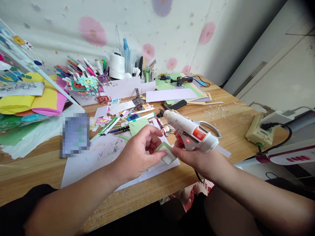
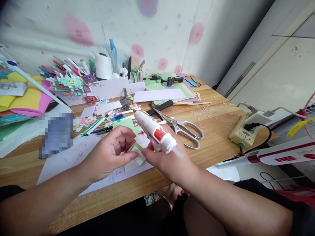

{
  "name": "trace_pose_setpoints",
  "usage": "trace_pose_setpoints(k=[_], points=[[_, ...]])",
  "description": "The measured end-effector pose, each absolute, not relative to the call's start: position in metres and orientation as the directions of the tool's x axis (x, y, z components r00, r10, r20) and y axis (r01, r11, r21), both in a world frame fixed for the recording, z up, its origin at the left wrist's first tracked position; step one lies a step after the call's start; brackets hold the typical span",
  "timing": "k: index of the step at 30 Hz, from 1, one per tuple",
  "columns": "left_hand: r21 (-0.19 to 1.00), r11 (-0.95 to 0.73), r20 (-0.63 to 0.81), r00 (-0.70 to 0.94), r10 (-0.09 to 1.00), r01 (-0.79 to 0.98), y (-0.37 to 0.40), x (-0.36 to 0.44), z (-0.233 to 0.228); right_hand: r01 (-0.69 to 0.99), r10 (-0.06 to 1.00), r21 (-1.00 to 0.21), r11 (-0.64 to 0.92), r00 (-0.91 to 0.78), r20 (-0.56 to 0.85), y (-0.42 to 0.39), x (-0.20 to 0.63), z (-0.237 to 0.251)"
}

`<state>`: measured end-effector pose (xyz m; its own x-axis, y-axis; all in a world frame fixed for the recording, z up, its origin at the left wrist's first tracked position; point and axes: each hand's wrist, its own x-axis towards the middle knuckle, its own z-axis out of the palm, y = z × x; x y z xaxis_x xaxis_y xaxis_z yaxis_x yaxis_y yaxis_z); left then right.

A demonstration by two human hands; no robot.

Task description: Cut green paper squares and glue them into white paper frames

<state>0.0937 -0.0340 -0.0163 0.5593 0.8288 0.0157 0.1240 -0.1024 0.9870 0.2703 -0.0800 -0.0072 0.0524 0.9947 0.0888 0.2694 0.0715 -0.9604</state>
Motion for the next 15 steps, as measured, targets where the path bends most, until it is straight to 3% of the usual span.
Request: trace_pose_setpoints(k=[3, 9, 12, 15], points=[[0.999, 0.009, -0.028, 0.554, 0.832, 0.037, -0.034, 0.092, -0.016, 0.325, 0.988, -0.943, 0.066, 0.114, 0.108, -0.078, 0.268, -0.003], [0.93, 0.364, -0.243, 0.656, 0.715, -0.052, -0.035, 0.091, -0.021, 0.144, 0.993, -0.989, 0.016, 0.113, 0.033, -0.08, 0.264, 0.0], [0.938, 0.346, -0.227, 0.683, 0.694, -0.04, -0.031, 0.088, -0.024, 0.163, 0.995, -0.986, 0.028, 0.094, 0.044, -0.082, 0.27, -0.001], [0.965, 0.253, -0.159, 0.625, 0.764, -0.064, -0.025, 0.086, -0.025, 0.256, 0.988, -0.961, 0.102, 0.087, 0.128, -0.086, 0.284, 0.002]])
